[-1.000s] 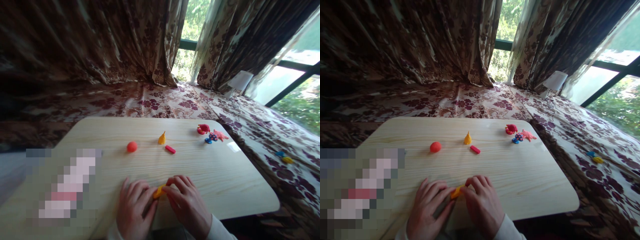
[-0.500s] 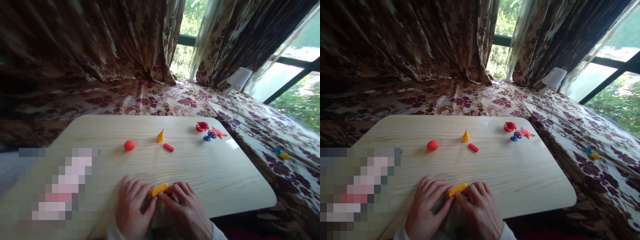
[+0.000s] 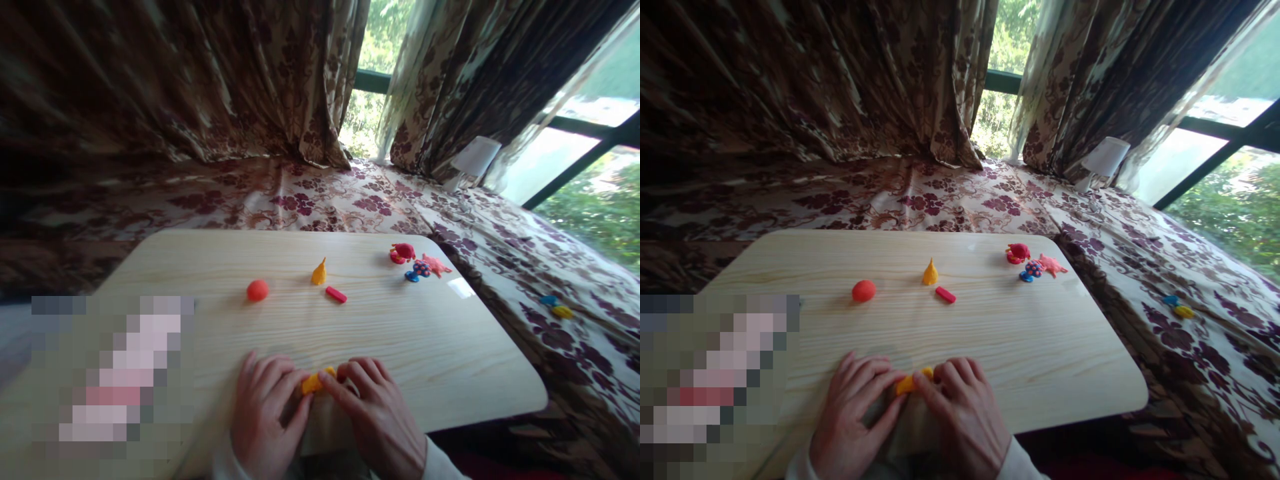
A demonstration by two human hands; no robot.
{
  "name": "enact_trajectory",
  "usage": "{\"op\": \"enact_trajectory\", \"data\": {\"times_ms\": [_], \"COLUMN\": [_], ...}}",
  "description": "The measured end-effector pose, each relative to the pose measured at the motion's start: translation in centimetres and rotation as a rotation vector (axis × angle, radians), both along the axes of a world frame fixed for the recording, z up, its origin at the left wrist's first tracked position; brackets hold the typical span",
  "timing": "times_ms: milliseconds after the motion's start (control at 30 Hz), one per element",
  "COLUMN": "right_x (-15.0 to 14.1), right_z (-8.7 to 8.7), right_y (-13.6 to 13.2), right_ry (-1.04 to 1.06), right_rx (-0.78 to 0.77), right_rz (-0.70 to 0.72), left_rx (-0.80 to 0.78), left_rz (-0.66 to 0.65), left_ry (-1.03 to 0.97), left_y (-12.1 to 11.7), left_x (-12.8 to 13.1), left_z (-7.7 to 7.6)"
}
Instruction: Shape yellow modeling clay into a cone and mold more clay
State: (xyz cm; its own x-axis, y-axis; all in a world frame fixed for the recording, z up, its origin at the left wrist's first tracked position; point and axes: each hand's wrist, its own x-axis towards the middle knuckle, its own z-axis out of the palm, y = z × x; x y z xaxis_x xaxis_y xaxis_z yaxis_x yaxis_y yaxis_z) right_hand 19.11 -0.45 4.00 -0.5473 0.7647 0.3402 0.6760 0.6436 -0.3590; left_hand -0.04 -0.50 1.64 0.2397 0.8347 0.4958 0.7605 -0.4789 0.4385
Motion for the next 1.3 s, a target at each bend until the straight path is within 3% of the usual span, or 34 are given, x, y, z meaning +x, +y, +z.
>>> {"op": "enact_trajectory", "data": {"times_ms": [500,700,900,1300], "right_x": [-0.7,-0.8,-0.8,-1.1], "right_z": [0.5,0.9,0.8,0.9], "right_y": [0.7,0.8,0.4,0.6], "right_ry": [0.011,-0.010,-0.031,-0.067], "right_rx": [0.016,-0.062,-0.106,-0.132], "right_rz": [-0.035,-0.037,-0.048,-0.054], "left_rx": [0.017,0.018,-0.026,-0.018], "left_rz": [-0.016,-0.035,0.032,0.009], "left_ry": [0.007,-0.012,-0.132,-0.085], "left_y": [0.0,0.1,-0.1,0.0], "left_x": [0.0,-0.1,0.4,0.3], "left_z": [0.0,-0.1,0.0,-0.1]}}
